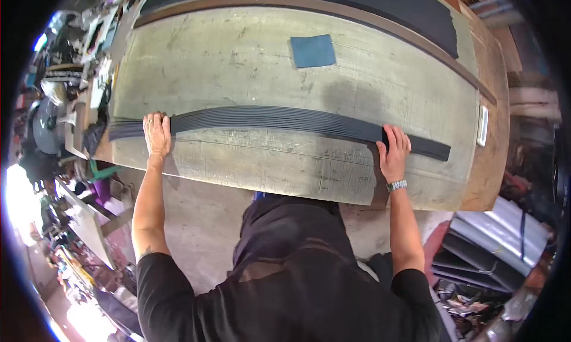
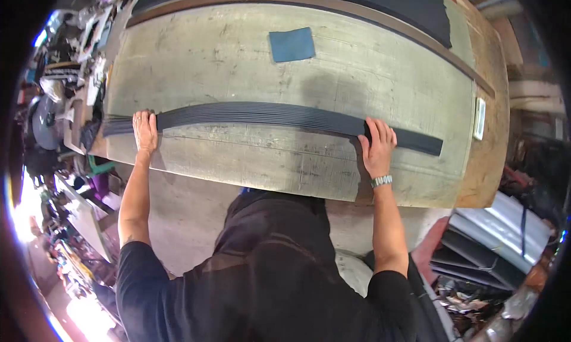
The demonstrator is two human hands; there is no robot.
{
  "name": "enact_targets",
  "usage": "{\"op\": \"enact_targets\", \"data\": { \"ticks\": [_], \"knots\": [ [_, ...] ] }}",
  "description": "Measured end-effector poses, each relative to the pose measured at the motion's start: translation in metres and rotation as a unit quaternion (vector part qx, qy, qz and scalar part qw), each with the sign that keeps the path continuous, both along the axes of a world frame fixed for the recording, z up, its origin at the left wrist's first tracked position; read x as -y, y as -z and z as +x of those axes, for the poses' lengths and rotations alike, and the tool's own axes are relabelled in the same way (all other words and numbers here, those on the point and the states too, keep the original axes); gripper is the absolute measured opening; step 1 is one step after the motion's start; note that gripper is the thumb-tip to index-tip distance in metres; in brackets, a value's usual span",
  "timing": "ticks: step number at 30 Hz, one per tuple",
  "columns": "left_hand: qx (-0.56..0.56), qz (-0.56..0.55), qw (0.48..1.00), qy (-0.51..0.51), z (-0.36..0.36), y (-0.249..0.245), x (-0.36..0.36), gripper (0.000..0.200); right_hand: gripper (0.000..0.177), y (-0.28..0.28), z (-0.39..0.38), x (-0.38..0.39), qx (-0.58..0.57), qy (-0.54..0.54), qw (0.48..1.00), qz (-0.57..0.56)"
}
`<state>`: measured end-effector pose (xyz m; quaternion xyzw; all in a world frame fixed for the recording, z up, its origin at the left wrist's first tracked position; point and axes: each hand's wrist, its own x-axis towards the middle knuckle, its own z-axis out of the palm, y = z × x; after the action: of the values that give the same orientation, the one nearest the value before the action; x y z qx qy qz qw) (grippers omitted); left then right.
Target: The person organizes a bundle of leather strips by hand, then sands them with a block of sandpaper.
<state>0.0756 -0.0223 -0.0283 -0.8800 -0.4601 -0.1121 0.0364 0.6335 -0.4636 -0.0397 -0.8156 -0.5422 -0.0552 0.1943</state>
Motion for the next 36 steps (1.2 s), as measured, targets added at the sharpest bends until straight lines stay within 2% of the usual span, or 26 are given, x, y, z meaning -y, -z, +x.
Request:
{"op": "enact_targets", "data": {
  "ticks": [5,10,13,16,17,21,24,25,26,27,28,29,30,31,32,33,35,36],
  "knots": [
    [0.032,-0.011,0.999,0.012,0.014,-0.007,0.026,0.025,0.055,0.002,0.016,0.014,0.000,0.020,0.998,-0.061],
    [0.061,0.009,0.997,0.048,0.058,-0.008,-0.032,0.024,0.052,-0.007,0.027,0.005,-0.029,0.023,0.995,-0.095],
    [0.000,-0.064,0.996,0.055,0.065,-0.010,-0.056,0.031,0.057,-0.013,0.014,0.001,-0.025,0.053,0.990,-0.128],
    [0.030,-0.031,0.991,0.126,0.064,-0.017,-0.052,0.043,0.059,-0.009,0.002,-0.004,-0.006,0.079,0.990,-0.120],
    [-0.002,-0.054,0.991,0.123,0.063,-0.017,-0.048,0.054,0.059,-0.004,0.003,-0.007,-0.007,0.079,0.990,-0.118],
    [-0.088,-0.075,0.986,0.118,0.066,-0.004,-0.054,0.057,0.060,0.004,0.003,-0.007,-0.011,0.092,0.990,-0.105],
    [-0.048,-0.100,0.987,0.114,0.074,-0.036,-0.046,0.057,0.060,-0.004,0.005,-0.007,-0.047,0.090,0.988,-0.119],
    [-0.016,-0.091,0.991,0.101,0.078,-0.037,-0.043,0.058,0.059,-0.005,0.013,-0.009,-0.056,0.062,0.992,-0.094],
    [0.024,-0.088,0.990,0.107,0.084,-0.033,-0.043,0.058,0.060,-0.016,0.008,-0.020,-0.084,0.101,0.983,-0.127],
    [-0.056,-0.044,0.993,0.092,0.087,-0.025,-0.034,0.059,0.059,-0.011,0.010,-0.032,-0.047,0.110,0.988,-0.101],
    [-0.082,-0.013,0.991,0.101,0.093,-0.022,-0.031,0.058,0.061,-0.040,0.008,-0.057,-0.086,0.112,0.986,-0.093],
    [-0.043,-0.033,0.995,0.079,0.093,-0.022,-0.032,0.056,0.063,-0.039,0.022,-0.080,-0.065,0.058,0.995,-0.049],
    [-0.015,-0.006,0.992,0.129,0.086,-0.012,-0.040,0.055,0.058,-0.062,0.036,-0.114,-0.092,0.006,0.987,-0.134],
    [0.025,0.007,0.986,0.164,0.086,-0.008,-0.045,0.057,0.059,-0.042,0.044,-0.153,0.023,0.033,0.999,0.024],
    [-0.014,0.066,0.984,0.162,0.078,0.014,-0.060,0.057,0.060,-0.075,0.045,-0.186,0.054,0.012,0.996,0.074],
    [-0.020,0.061,0.983,0.171,0.082,0.029,-0.067,0.057,0.064,-0.089,0.076,-0.236,0.163,-0.061,0.982,0.071],
    [-0.046,0.033,0.987,0.154,0.078,0.024,-0.073,0.059,0.065,-0.169,0.083,-0.332,0.175,-0.067,0.978,-0.094],
    [-0.050,-0.002,0.990,0.129,0.086,0.010,-0.061,0.059,0.065,-0.209,0.079,-0.372,0.170,-0.101,0.973,-0.122]
  ]
}}
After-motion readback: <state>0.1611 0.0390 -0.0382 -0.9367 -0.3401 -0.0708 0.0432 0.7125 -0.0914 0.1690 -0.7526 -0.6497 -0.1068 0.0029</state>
